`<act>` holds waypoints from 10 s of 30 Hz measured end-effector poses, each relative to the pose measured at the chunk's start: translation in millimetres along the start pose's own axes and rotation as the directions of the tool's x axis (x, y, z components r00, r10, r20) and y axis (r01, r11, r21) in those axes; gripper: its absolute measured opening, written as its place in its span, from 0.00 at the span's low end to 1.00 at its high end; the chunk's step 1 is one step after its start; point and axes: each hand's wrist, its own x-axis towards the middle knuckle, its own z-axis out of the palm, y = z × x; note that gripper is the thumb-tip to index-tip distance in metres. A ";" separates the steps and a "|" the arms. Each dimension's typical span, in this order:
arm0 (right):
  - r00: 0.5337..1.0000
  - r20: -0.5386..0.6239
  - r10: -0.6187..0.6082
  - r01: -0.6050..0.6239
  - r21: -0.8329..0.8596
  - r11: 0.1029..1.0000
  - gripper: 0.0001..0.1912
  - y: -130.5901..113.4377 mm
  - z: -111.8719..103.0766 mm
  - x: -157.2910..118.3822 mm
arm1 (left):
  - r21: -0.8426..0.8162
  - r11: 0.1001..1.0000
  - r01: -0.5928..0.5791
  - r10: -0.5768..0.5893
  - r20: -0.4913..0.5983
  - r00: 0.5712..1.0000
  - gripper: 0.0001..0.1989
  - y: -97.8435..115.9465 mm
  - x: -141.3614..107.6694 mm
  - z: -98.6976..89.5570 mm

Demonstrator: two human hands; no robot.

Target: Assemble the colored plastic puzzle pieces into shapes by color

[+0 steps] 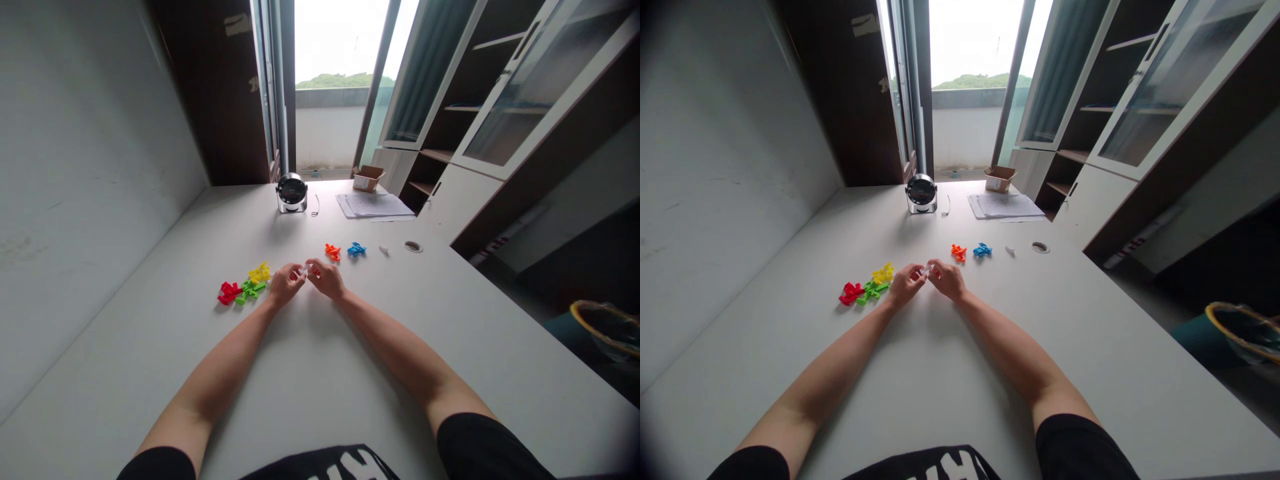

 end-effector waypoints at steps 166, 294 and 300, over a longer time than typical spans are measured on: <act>0.980 0.188 -0.058 0.032 0.138 0.990 0.09 31.3 7.2 4.1 | 0.320 0.948 -0.002 -0.031 0.099 0.995 0.10 -5.8 0.4 -1.6; 0.954 0.298 0.046 -0.158 0.366 0.917 0.18 21.6 -5.1 4.4 | 0.033 0.999 0.038 -0.039 0.042 0.998 0.15 -8.2 0.7 -2.7; 0.955 0.293 0.037 -0.149 0.371 0.917 0.18 22.5 -2.3 3.1 | 0.120 0.992 0.049 -0.057 0.067 0.996 0.16 -4.3 0.1 -5.6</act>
